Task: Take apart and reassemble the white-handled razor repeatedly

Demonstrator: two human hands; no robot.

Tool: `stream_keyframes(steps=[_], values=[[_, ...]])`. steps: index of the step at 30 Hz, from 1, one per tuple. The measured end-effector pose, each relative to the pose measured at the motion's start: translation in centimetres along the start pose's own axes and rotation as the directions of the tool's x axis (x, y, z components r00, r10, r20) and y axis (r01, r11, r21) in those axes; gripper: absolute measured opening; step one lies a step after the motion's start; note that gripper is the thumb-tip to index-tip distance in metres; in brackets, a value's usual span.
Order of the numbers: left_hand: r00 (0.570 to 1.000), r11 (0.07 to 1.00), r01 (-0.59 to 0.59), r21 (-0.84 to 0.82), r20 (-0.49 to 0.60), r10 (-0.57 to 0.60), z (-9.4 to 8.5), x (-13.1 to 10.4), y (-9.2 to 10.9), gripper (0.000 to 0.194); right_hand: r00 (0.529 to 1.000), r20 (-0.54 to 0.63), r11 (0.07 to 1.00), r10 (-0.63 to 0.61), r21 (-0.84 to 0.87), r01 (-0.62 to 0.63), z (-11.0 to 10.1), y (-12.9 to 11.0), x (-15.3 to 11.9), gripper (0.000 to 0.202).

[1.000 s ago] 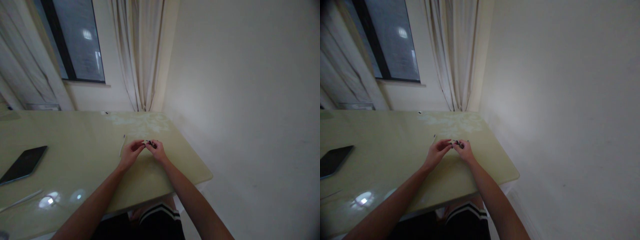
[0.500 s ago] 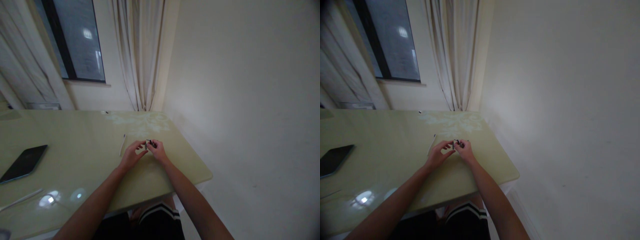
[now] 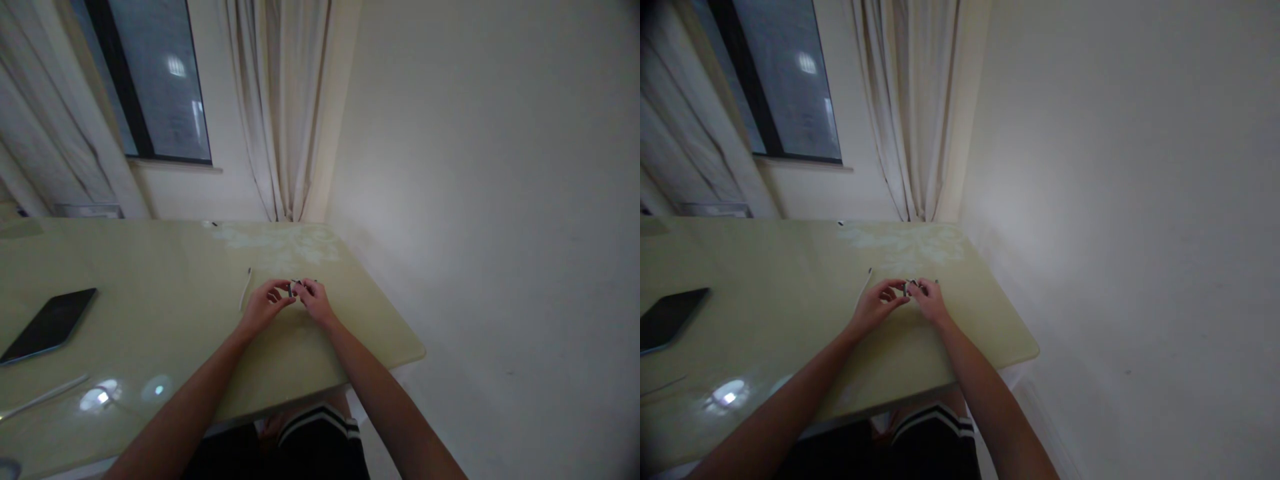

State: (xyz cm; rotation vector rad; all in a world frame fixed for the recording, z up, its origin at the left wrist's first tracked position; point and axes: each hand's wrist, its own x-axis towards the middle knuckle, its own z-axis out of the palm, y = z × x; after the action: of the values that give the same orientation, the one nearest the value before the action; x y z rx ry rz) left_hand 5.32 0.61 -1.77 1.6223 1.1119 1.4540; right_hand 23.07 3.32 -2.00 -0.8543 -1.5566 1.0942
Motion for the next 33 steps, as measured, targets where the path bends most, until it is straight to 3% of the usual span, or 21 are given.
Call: stream_keyframes(steps=[4,14,20,33], values=[[0.995,0.980,0.097,-0.171,0.023,-0.094,-0.3,0.2,0.0,0.043,0.998,0.045,0.979,-0.040,0.200,0.030,-0.1,-0.4,-0.1,0.051],[0.963,0.815,0.268,-0.514,0.171,-0.208,-0.5,-0.4,-0.2,0.056,0.974,0.227,0.959,0.017,0.272,-0.080,0.1,-0.4,-0.5,0.046],[0.952,0.756,0.302,-0.581,0.232,-0.202,-0.7,-0.5,0.2,0.053,0.968,0.240,0.970,0.071,0.209,-0.123,0.1,-1.2,-0.9,0.051],[0.946,0.734,0.320,-0.599,0.250,-0.208,-0.9,-0.6,0.5,0.049,0.970,0.244,0.981,-0.002,0.188,-0.046,0.3,-1.9,-1.0,0.050]])
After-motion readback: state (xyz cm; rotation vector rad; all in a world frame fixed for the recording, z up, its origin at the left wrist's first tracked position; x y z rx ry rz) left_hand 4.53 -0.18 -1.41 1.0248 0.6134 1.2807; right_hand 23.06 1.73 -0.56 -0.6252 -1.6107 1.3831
